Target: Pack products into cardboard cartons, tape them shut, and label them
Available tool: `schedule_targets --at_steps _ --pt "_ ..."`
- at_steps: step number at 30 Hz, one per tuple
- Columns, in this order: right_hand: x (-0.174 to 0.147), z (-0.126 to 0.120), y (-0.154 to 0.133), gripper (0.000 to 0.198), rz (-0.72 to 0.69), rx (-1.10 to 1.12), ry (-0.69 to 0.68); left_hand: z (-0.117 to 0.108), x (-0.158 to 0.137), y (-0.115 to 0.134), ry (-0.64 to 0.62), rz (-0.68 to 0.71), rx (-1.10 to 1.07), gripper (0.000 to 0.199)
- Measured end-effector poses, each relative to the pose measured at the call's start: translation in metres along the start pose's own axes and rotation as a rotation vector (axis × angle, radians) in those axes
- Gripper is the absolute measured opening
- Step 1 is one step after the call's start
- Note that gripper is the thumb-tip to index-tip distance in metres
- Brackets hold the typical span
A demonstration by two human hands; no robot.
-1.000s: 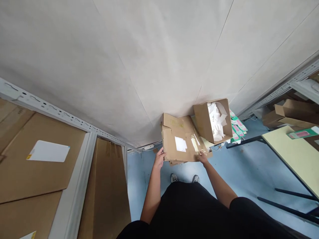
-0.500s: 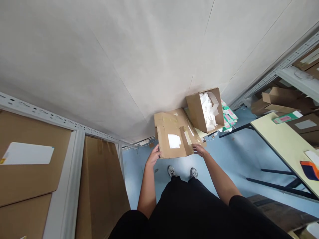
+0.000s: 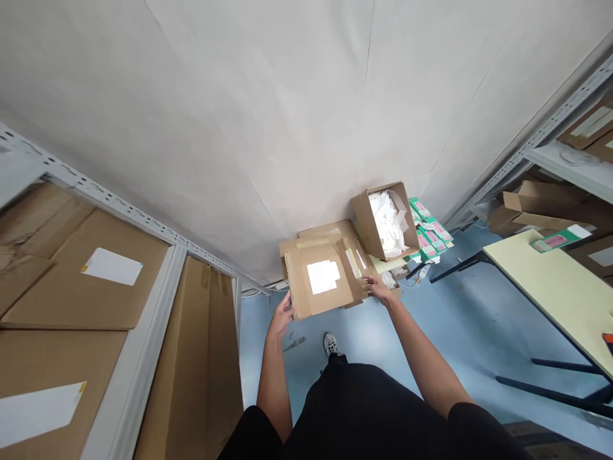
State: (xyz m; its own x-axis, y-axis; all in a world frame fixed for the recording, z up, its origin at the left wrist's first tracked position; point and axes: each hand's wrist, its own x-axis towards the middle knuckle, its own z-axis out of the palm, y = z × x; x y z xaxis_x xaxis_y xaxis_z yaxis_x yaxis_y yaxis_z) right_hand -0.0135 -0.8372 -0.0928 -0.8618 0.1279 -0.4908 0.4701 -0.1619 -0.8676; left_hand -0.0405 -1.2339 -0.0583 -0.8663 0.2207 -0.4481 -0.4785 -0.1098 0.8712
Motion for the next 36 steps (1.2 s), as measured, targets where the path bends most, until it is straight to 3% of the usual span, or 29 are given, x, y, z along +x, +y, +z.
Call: schedule_targets --at_steps 8,15,20,27,36 --pt "-0.094 -0.051 -0.060 0.060 -0.267 0.048 -0.120 0.054 -0.072 0.023 0.010 0.223 0.072 0.103" --pt "-0.186 -0.133 -0.088 0.056 -0.500 0.088 -0.006 0.142 -0.109 0.051 -0.140 0.458 0.144 0.096" --pt "-0.247 -0.202 -0.079 0.054 -0.547 0.190 0.207 0.230 -0.095 0.056 -0.284 0.466 0.148 0.097" --pt "-0.309 -0.294 -0.036 0.057 -0.541 0.298 0.512 0.375 -0.046 0.050 -0.574 0.385 0.254 0.096" --pt "-0.346 -0.404 0.010 0.063 -0.411 0.424 0.885 0.577 0.036 -0.001 -0.952 0.169 0.296 0.097"
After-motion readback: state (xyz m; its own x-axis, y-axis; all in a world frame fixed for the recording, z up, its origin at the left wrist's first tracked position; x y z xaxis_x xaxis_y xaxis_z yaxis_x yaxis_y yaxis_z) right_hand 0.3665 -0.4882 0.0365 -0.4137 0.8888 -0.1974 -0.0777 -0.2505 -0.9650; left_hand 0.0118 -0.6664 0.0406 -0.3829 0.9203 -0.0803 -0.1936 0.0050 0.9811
